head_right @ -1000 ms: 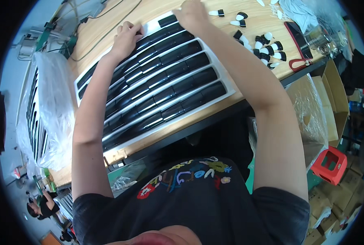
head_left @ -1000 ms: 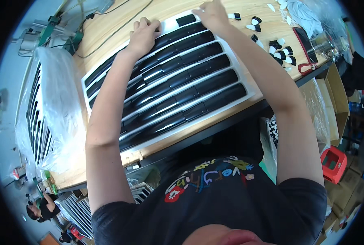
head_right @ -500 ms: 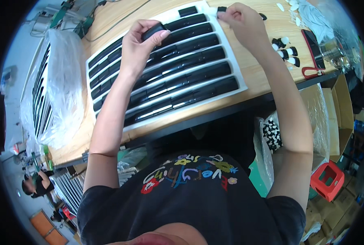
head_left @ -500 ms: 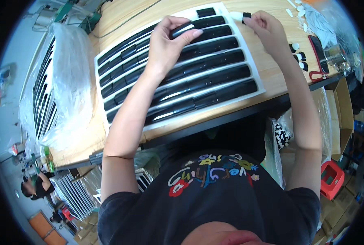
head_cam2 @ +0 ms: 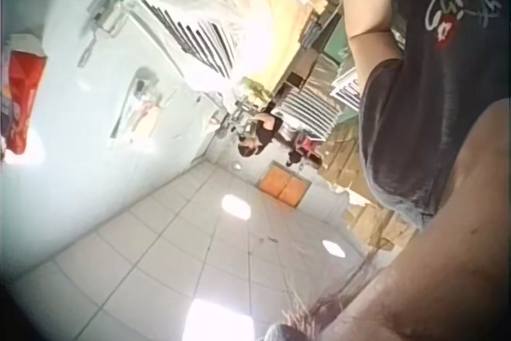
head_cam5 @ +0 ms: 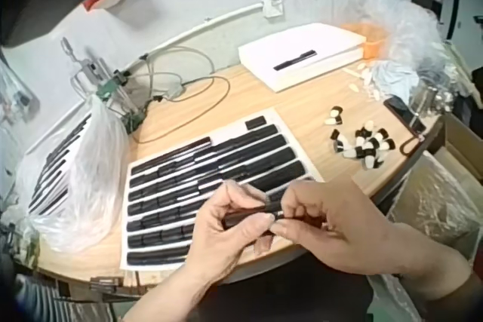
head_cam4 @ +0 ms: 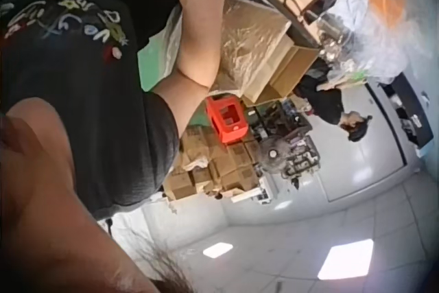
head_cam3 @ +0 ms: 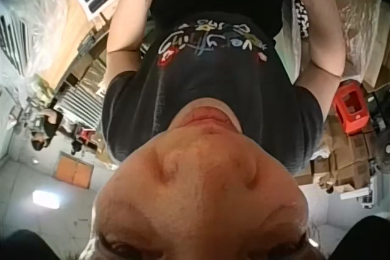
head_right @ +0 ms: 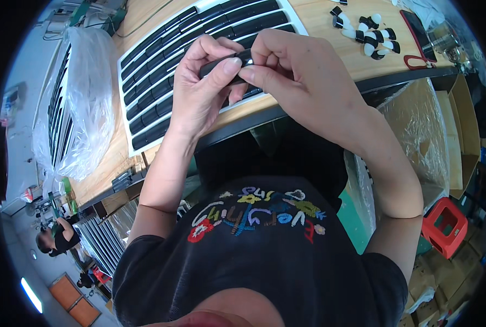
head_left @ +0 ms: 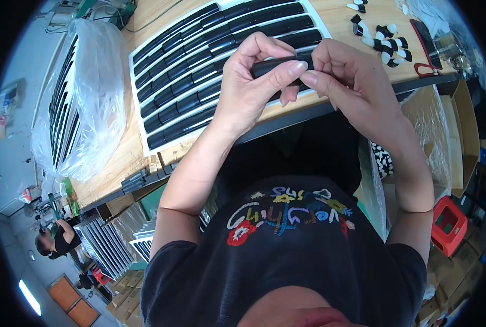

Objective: Assembling small black components with white inserts and placing them into a structured assembly tray.

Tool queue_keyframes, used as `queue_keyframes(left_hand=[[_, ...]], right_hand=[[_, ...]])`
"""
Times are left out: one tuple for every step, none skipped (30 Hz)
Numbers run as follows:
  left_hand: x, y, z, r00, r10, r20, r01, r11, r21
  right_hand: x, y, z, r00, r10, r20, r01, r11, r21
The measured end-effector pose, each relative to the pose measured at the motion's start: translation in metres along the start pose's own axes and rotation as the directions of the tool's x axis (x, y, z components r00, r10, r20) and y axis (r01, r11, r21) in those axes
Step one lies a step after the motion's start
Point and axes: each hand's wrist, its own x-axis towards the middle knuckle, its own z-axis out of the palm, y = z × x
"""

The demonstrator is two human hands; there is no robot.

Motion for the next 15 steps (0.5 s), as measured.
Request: queue_keyframes(left_hand=[[-0.005, 0.004, 0.004, 0.995, -0.095, 0.006, 0.094, 0.981, -0.168], [-0.010, 0.008, 0.007, 0.982, -0.187, 0.026, 0.185, 0.925, -0.331], [-0.013, 0.014, 0.011, 0.957, -0.289, -0.008, 0.270, 0.901, -0.340], [-0.016, 0.016, 0.016, 0.960, -0.278, -0.022, 0.256, 0.912, -0.321], [-0.018, 0.017, 0.019, 0.963, -0.266, -0.036, 0.243, 0.922, -0.302], [-0.020, 0.016, 0.019, 0.962, -0.270, -0.040, 0.246, 0.921, -0.304], [-0.022, 0.014, 0.018, 0.969, -0.242, -0.052, 0.222, 0.942, -0.253], [-0.024, 0.012, 0.017, 0.975, -0.214, -0.062, 0.198, 0.959, -0.201], [-0.026, 0.011, 0.018, 0.973, -0.220, -0.066, 0.202, 0.958, -0.205], [-0.029, 0.009, 0.020, 0.974, -0.197, -0.112, 0.179, 0.972, -0.152], [-0.032, 0.008, 0.023, 0.972, -0.172, -0.157, 0.158, 0.983, -0.098], [-0.034, 0.009, 0.030, 0.957, -0.200, -0.209, 0.160, 0.968, -0.193], [-0.036, 0.006, 0.030, 0.956, -0.204, -0.212, 0.163, 0.967, -0.196], [-0.039, 0.002, 0.029, 0.956, -0.174, -0.237, 0.124, 0.970, -0.210], [-0.042, -0.002, 0.027, 0.955, -0.140, -0.260, 0.082, 0.972, -0.222]], right_hand=[[-0.004, -0.002, 0.000, 1.000, 0.004, 0.002, -0.004, 1.000, 0.002], [-0.008, -0.005, 0.001, 1.000, 0.008, 0.029, -0.008, 1.000, -0.003], [-0.011, -0.006, 0.003, 0.998, 0.012, 0.058, -0.012, 1.000, -0.007], [-0.014, -0.004, 0.006, 0.998, 0.017, 0.062, -0.017, 1.000, -0.002], [-0.017, -0.001, 0.010, 0.998, 0.025, 0.062, -0.026, 1.000, 0.007], [-0.018, 0.001, 0.013, 0.998, 0.032, 0.062, -0.033, 0.999, 0.013], [-0.019, 0.001, 0.016, 0.997, 0.036, 0.067, -0.037, 0.999, 0.017], [-0.021, 0.001, 0.019, 0.996, 0.065, 0.062, -0.069, 0.995, 0.072], [-0.022, 0.000, 0.022, 0.994, 0.096, 0.057, -0.103, 0.987, 0.127], [-0.024, 0.000, 0.023, 0.993, 0.102, 0.062, -0.109, 0.986, 0.128], [-0.024, -0.001, 0.025, 0.989, 0.127, 0.081, -0.141, 0.969, 0.202], [-0.025, -0.001, 0.027, 0.983, 0.151, 0.101, -0.173, 0.946, 0.275], [-0.026, -0.002, 0.028, 0.982, 0.155, 0.105, -0.179, 0.944, 0.276], [-0.025, -0.004, 0.030, 0.981, 0.156, 0.113, -0.183, 0.938, 0.294], [-0.024, -0.005, 0.031, 0.981, 0.154, 0.120, -0.185, 0.933, 0.310]])
